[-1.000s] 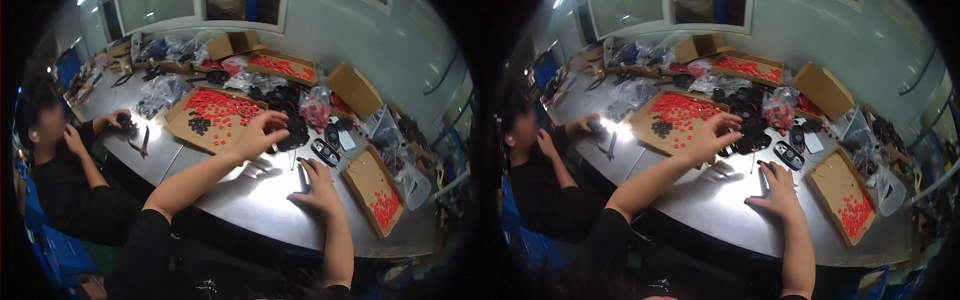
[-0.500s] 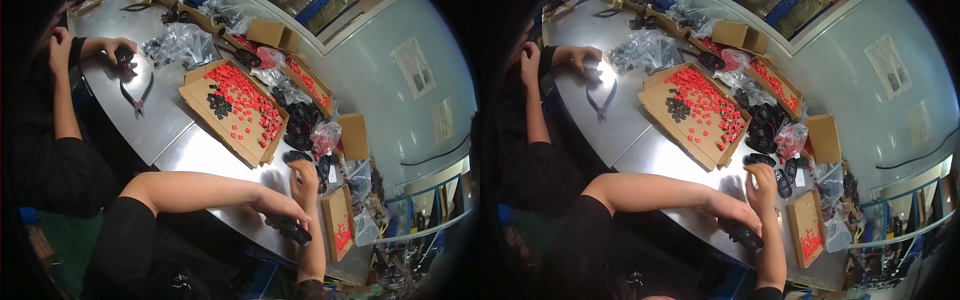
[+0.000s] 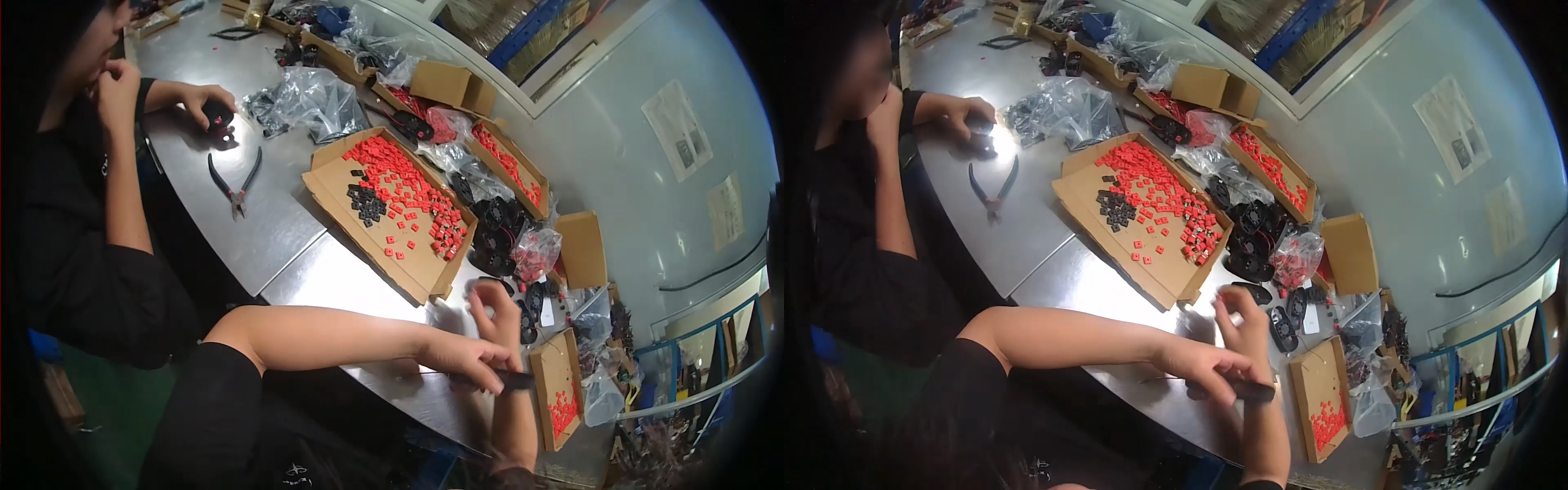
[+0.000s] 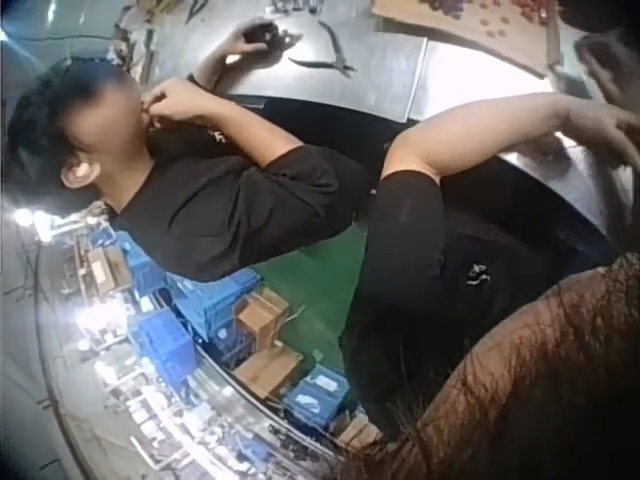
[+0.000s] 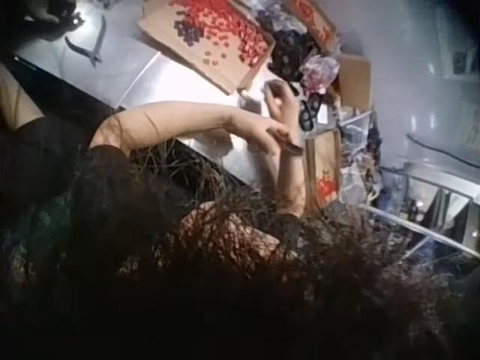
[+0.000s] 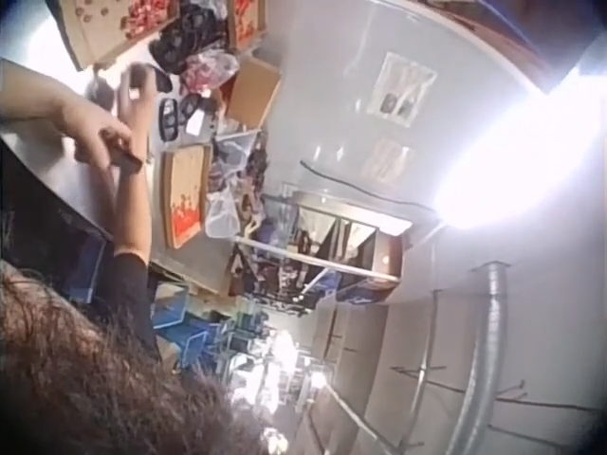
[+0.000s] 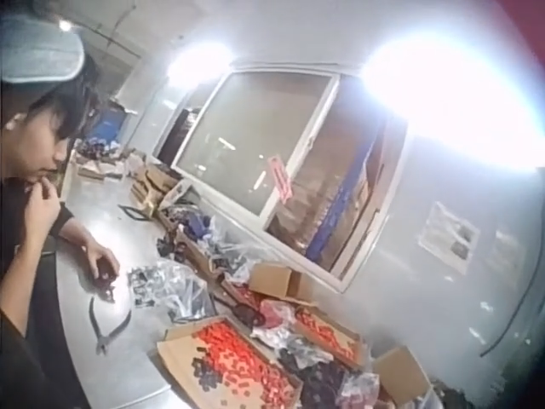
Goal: Manually assembling electronic components into plastic housings using pliers.
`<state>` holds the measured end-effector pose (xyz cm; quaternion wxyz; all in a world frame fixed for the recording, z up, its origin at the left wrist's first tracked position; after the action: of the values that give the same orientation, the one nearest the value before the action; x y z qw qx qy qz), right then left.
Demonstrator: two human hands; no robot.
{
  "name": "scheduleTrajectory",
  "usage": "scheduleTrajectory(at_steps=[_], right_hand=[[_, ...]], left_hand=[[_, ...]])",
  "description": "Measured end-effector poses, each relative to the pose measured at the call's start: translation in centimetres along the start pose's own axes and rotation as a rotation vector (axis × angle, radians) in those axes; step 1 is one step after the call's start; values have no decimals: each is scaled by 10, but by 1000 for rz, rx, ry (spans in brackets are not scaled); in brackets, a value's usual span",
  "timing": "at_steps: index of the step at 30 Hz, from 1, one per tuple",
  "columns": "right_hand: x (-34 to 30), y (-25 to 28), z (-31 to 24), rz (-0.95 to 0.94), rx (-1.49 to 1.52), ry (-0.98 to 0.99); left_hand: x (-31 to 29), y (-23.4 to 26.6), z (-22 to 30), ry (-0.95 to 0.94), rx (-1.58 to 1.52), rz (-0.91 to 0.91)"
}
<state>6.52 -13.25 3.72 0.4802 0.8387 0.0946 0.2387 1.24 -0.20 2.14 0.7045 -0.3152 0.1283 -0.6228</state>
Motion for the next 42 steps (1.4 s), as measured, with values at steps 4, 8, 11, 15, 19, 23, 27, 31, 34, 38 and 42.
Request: scheduleTrajectory(at_steps=[4,8,11,15,19,23,27,31,34,38,42], right_hand=[[-80,22,55,293,399,-193],[-87,29,65,513,547,-359],[-88,31,53,482,478,-252],[-90,43,37,400,267,-51],[-96,44,44,378,179,-118],[-96,47,44,335,336,-180],[-93,48,41,310,418,-231],[-94,46,40,297,362,-222],[-96,45,40,298,291,-207],[-97,44,34,394,246,-60],[-98,41,30,381,231,-21]], left_hand=[[18,26,-9,-182,-169,233],[18,43,-15,-94,-324,452],[14,54,-20,-135,-320,522],[18,56,-27,-89,-311,580],[23,50,-31,-60,-319,488],[20,48,-27,-81,-292,494],[15,47,-24,-55,-359,485],[14,48,-24,-62,-327,488],[20,39,-18,-67,-221,503],[24,29,-14,-63,-26,496],[26,24,-17,-70,30,507]])
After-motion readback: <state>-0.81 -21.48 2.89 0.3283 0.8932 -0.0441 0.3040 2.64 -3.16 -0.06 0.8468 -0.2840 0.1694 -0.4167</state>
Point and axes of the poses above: each hand's wrist, its own x-axis towards the middle knuckle, its own y-axis out of the back of the hand, z = x × y, the point moved 2 cm from there along x, towards the middle knuckle, and after that the axes turned 14 degrees about -x, right-handed, at the moved point
